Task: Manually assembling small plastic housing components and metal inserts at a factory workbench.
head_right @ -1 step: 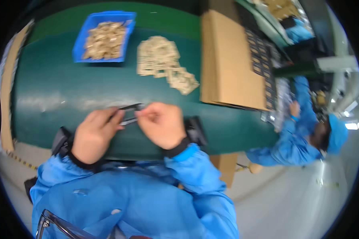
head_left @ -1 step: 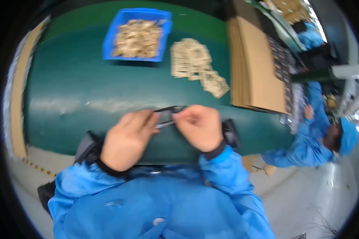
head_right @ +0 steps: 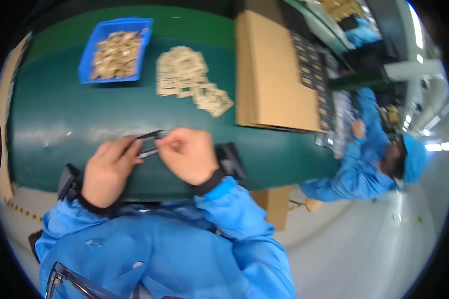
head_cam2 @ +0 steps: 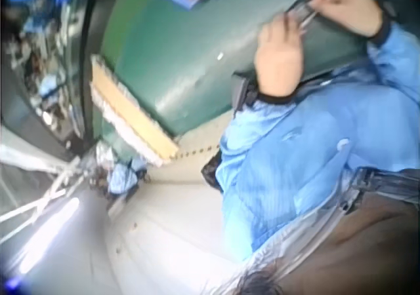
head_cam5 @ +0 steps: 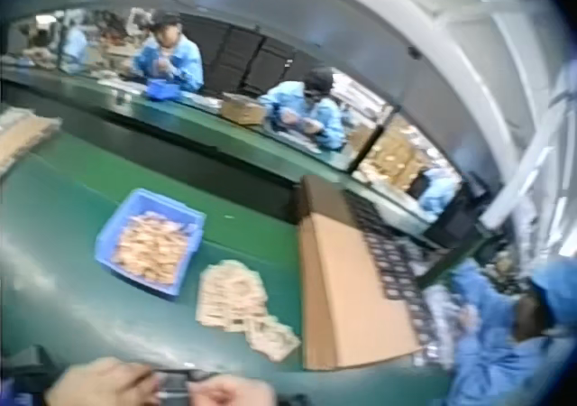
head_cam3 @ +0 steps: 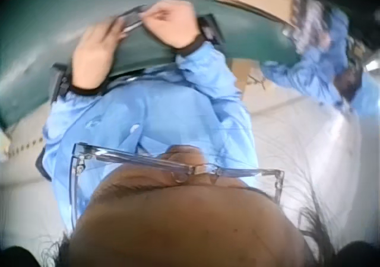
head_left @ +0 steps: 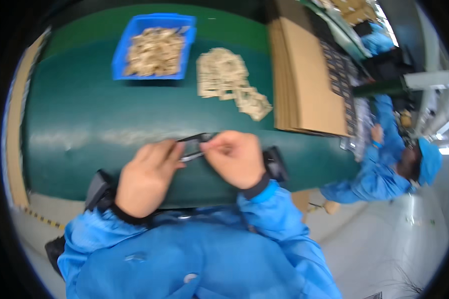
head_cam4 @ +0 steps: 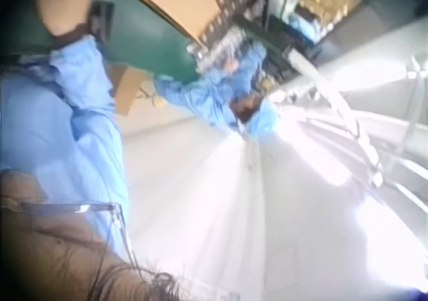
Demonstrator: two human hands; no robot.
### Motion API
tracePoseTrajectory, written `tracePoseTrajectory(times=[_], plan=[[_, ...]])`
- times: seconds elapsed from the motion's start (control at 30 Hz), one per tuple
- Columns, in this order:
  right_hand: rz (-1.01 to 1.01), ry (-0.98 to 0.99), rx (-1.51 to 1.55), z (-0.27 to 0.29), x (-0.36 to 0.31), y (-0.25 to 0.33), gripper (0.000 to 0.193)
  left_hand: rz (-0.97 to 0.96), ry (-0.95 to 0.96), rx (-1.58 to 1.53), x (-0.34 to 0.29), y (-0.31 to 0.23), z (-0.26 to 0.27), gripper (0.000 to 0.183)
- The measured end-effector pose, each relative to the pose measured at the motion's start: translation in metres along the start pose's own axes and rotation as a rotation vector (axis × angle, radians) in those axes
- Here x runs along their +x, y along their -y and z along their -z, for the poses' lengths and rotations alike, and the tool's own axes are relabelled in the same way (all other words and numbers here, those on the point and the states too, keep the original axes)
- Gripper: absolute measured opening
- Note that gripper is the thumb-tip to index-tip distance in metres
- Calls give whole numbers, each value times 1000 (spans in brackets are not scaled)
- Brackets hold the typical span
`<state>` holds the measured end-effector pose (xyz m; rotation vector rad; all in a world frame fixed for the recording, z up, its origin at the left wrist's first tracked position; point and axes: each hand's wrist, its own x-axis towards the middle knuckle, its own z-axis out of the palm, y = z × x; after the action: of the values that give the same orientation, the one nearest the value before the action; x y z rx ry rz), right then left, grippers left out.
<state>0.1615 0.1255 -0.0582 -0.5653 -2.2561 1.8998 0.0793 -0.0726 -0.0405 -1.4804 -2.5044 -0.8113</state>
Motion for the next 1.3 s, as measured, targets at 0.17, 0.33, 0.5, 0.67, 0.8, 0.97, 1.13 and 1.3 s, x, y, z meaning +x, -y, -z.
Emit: tracePoseTrajectory(times=[0.17,0.33,0.5,0.67,0.8,0.97,1.13,1.3], plan=[[1,11,-46,1,0,-6,10,-61,37,39,5,-3,-3,43],[39,-8,-91,1,0,1,13,-107,84,73,7,-1,-2,46],[54,-21,-111,6,1,0,16,-203,204,168,11,7,-2,47],[114,-40,-159,5,0,9,16,-270,188,232,4,15,-7,47],[153,-55,-146,5,2,1,16,-348,145,122,13,23,-3,47],[179,-85,-163,3,3,-3,15,-407,10,-58,22,21,-1,36],[154,-68,-160,4,2,3,16,-434,18,-152,31,22,4,30],[227,-89,-185,1,2,-1,15,-473,13,-163,33,22,5,29]])
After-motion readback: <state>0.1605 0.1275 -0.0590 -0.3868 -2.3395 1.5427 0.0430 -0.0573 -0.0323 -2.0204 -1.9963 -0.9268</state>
